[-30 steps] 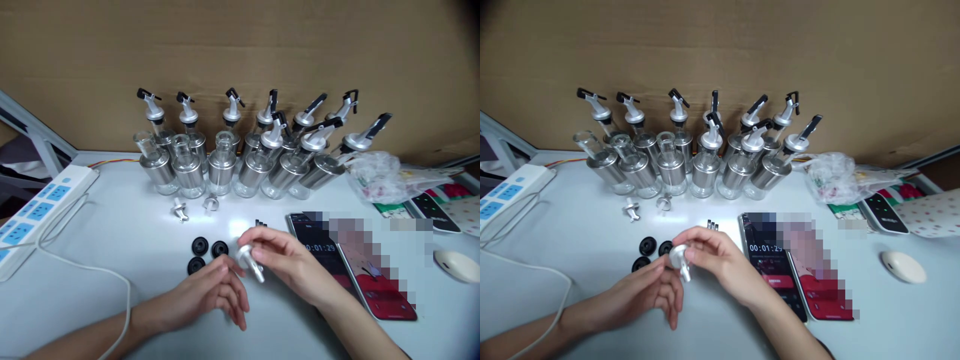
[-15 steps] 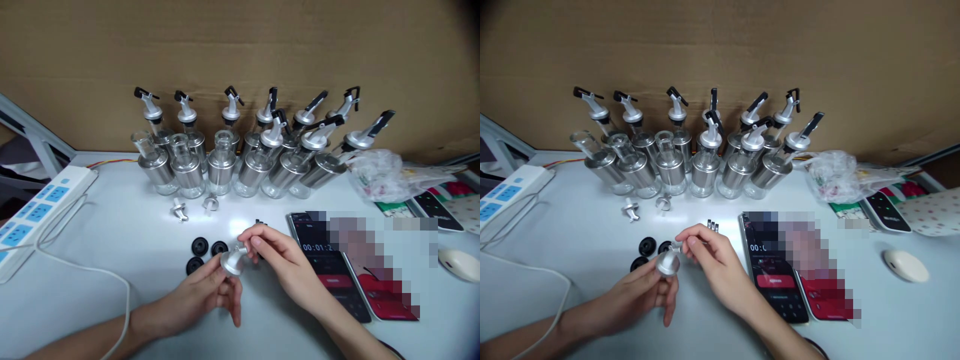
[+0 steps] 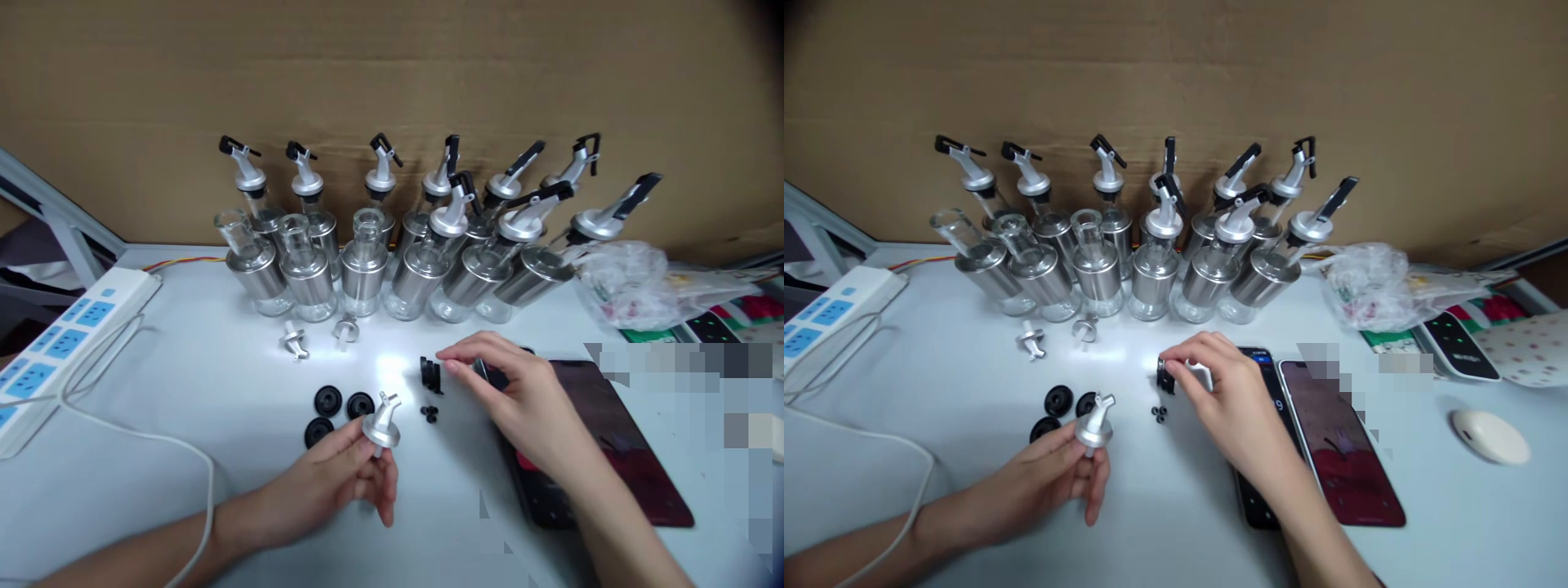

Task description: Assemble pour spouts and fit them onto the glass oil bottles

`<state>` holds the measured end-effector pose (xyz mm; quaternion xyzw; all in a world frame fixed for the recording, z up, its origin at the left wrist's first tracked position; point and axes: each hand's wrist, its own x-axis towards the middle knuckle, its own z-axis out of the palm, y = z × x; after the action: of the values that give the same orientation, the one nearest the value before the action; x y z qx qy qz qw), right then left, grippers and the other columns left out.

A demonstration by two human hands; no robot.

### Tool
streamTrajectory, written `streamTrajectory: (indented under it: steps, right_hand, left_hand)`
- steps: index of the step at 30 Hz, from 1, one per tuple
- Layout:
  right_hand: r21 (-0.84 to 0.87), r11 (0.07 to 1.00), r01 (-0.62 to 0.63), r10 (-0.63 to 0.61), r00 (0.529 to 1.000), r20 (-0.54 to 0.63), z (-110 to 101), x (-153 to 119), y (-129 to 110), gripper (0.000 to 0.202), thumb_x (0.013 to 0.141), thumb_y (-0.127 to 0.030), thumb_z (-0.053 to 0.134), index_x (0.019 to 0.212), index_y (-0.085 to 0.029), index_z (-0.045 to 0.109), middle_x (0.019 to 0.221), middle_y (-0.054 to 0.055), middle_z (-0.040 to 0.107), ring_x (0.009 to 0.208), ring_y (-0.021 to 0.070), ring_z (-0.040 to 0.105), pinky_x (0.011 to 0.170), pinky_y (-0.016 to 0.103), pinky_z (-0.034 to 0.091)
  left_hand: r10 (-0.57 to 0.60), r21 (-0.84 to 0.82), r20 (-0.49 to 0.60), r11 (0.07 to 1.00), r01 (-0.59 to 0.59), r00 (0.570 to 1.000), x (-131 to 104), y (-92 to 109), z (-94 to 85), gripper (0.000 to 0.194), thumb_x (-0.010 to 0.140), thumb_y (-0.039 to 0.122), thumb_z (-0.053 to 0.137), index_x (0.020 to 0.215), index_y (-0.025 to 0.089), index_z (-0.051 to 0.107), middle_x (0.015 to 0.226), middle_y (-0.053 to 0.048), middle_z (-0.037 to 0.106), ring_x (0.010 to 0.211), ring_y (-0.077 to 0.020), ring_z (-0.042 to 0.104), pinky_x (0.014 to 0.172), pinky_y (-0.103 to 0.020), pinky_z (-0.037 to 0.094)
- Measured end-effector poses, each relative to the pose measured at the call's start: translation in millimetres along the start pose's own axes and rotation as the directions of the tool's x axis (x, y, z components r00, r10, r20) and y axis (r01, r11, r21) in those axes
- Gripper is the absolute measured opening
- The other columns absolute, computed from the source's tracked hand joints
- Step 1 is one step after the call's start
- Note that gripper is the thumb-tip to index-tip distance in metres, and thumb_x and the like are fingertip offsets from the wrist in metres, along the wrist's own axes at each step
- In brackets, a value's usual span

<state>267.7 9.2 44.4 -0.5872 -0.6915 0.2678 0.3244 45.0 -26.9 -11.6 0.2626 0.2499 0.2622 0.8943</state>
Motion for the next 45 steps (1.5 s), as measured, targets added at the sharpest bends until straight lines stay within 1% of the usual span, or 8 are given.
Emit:
streamTrajectory:
  steps: [4, 7, 16, 21, 26, 30, 37, 45]
  right_hand:
    - [-0.15, 0.985, 0.079, -0.039, 0.966, 0.257, -12.6, 1.0, 12.6, 0.017, 0.086, -0.023, 0.058, 0.079, -0.025, 0.073, 0.082, 0.006, 0.07, 0.082, 0.0265, 0.06, 0.074, 0.043, 0.046]
    - [-0.232, 0.964, 0.126, -0.035, 0.932, 0.359, -8.8, -2.3, 12.1, 0.015, 0.085, -0.019, 0.062, 0.083, -0.027, 0.075, 0.083, 0.005, 0.068, 0.084, 0.0263, 0.059, 0.076, 0.045, 0.043]
    - [-0.276, 0.939, 0.205, -0.101, 0.932, 0.348, 8.4, -5.8, 3.7, 0.012, 0.084, -0.019, 0.064, 0.077, -0.024, 0.072, 0.078, 0.005, 0.064, 0.081, 0.0248, 0.059, 0.078, 0.043, 0.041]
    - [0.036, 0.999, 0.027, -0.033, 0.981, 0.19, 7.6, -5.6, -7.3, 0.014, 0.09, -0.025, 0.054, 0.082, -0.022, 0.066, 0.085, 0.007, 0.068, 0.08, 0.0224, 0.063, 0.075, 0.037, 0.048]
    - [0.46, 0.864, -0.205, 0.136, 0.974, 0.179, 15.6, -9.5, -18.0, 0.016, 0.088, -0.033, 0.056, 0.083, -0.021, 0.066, 0.074, 0.002, 0.068, 0.069, 0.0171, 0.064, 0.064, 0.028, 0.051]
    - [0.497, 0.832, -0.247, 0.215, 0.969, 0.123, 25.9, -11.9, -18.1, 0.019, 0.089, -0.034, 0.054, 0.084, -0.021, 0.068, 0.075, 0.001, 0.063, 0.068, 0.0147, 0.059, 0.064, 0.026, 0.049]
    - [0.598, 0.733, -0.324, 0.225, 0.945, 0.236, 35.6, -12.9, -19.5, 0.019, 0.084, -0.035, 0.06, 0.072, -0.02, 0.06, 0.064, -0.002, 0.054, 0.06, 0.0129, 0.052, 0.058, 0.025, 0.045]
    - [0.696, 0.593, -0.404, 0.247, 0.915, 0.32, 37.8, -13.9, -23.4, 0.01, 0.075, -0.029, 0.07, 0.079, -0.021, 0.065, 0.071, -0.001, 0.063, 0.065, 0.0119, 0.058, 0.065, 0.025, 0.048]
  left_hand:
    - [-0.013, 0.006, -0.009, 1.0, 0.013, 1.0, 0.5, 0.2, 0.4, 0.033, 0.088, 0.044, 0.064, 0.089, 0.013, 0.052, 0.076, -0.003, 0.059, 0.064, -0.013, 0.06, 0.062, -0.026, 0.044]
    - [-0.021, 0.017, -0.002, 1.0, 0.021, 1.0, 0.9, 1.5, 0.6, 0.034, 0.085, 0.044, 0.066, 0.088, 0.013, 0.054, 0.076, -0.003, 0.059, 0.064, -0.0132, 0.06, 0.061, -0.026, 0.044]
    - [-0.025, -0.001, -0.008, 1.0, 0.025, 1.0, 1.3, 1.4, 1.0, 0.035, 0.084, 0.045, 0.068, 0.089, 0.012, 0.054, 0.074, -0.002, 0.059, 0.063, -0.0126, 0.061, 0.061, -0.025, 0.045]
    - [-0.02, -0.008, -0.012, 1.0, 0.02, 1.0, 0.2, 0.2, -0.1, 0.032, 0.086, 0.043, 0.065, 0.091, 0.013, 0.055, 0.074, -0.003, 0.06, 0.064, -0.0132, 0.061, 0.063, -0.026, 0.045]
    - [-0.028, 0.0, -0.015, 1.0, 0.028, 0.999, -0.7, 1.5, 1.0, 0.033, 0.087, 0.044, 0.065, 0.091, 0.013, 0.054, 0.072, -0.002, 0.061, 0.063, -0.0125, 0.062, 0.064, -0.026, 0.043]
    - [-0.03, -0.022, -0.014, 0.999, 0.03, 0.999, -0.6, 2.5, 2.7, 0.034, 0.085, 0.044, 0.067, 0.091, 0.013, 0.054, 0.073, -0.002, 0.061, 0.063, -0.0124, 0.061, 0.063, -0.026, 0.043]
    - [-0.014, -0.029, -0.008, 0.999, 0.014, 1.0, -0.1, 3.4, 3.2, 0.035, 0.085, 0.045, 0.067, 0.089, 0.013, 0.055, 0.074, -0.003, 0.06, 0.063, -0.0126, 0.06, 0.062, -0.026, 0.043]
    - [-0.004, -0.028, 0.002, 1.0, 0.004, 1.0, -0.8, 1.4, 1.0, 0.031, 0.088, 0.042, 0.064, 0.092, 0.012, 0.055, 0.074, -0.003, 0.06, 0.064, -0.0135, 0.06, 0.063, -0.027, 0.043]
